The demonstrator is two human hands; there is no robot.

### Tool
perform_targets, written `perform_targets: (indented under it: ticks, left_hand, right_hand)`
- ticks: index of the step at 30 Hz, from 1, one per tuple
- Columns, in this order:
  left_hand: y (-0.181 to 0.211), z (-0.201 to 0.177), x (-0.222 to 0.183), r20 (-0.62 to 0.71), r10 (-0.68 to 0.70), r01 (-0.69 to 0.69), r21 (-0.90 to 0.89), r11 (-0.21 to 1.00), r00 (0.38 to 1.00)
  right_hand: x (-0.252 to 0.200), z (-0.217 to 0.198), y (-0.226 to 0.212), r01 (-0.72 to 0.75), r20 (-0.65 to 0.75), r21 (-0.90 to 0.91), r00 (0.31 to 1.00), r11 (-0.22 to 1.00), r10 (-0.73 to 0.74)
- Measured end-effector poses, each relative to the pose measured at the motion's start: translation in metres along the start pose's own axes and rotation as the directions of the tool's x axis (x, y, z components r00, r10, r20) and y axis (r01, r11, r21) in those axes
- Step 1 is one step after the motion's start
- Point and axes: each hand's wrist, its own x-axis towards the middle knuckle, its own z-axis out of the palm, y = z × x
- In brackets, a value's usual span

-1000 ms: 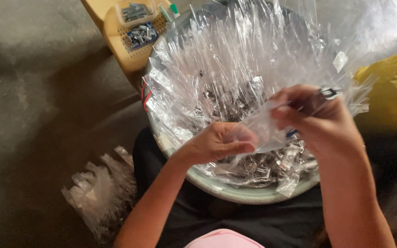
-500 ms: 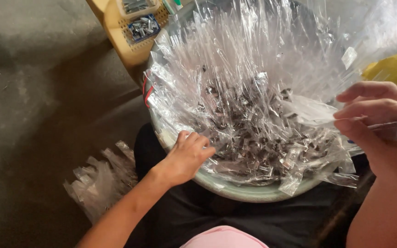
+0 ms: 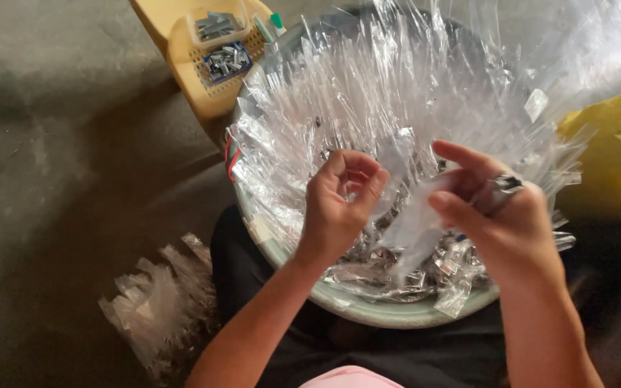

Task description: Stapling small plastic bags filled with metal parts to seal them for packaging.

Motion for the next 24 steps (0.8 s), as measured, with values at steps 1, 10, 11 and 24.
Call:
perform_targets:
  ticks: [1, 10, 11, 24]
  left_hand:
    - [0.002, 0.002, -0.002, 0.005, 0.003, -0.003, -0.001, 1.000, 1.000]
    - [-0.002, -0.002, -0.008, 0.323, 0.266, -0.206, -0.208, 0.956, 0.908]
    - [-0.008, 0.004, -0.008, 0.436, 0.166, -0.096, -0.177, 0.980, 0.884]
    - [-0.010, 0.026, -0.017, 0.379, -0.074, 0.062, 0.045, 0.997, 0.922]
  right_hand:
    - [0.002, 0.002, 0.001, 0.002, -0.006, 0.000, 1.000, 1.000, -0.002]
    - [0.010, -0.001, 0.001, 0.052, 0.128, 0.190, 0.989, 0.980, -0.077]
    - [0.014, -0.001, 0.001, 0.155, 0.150, 0.098, 0.974, 0.983, -0.169]
    - [0.051, 0.041, 0.010, -0.219, -0.094, 0.756, 0.896, 0.616, 0.435]
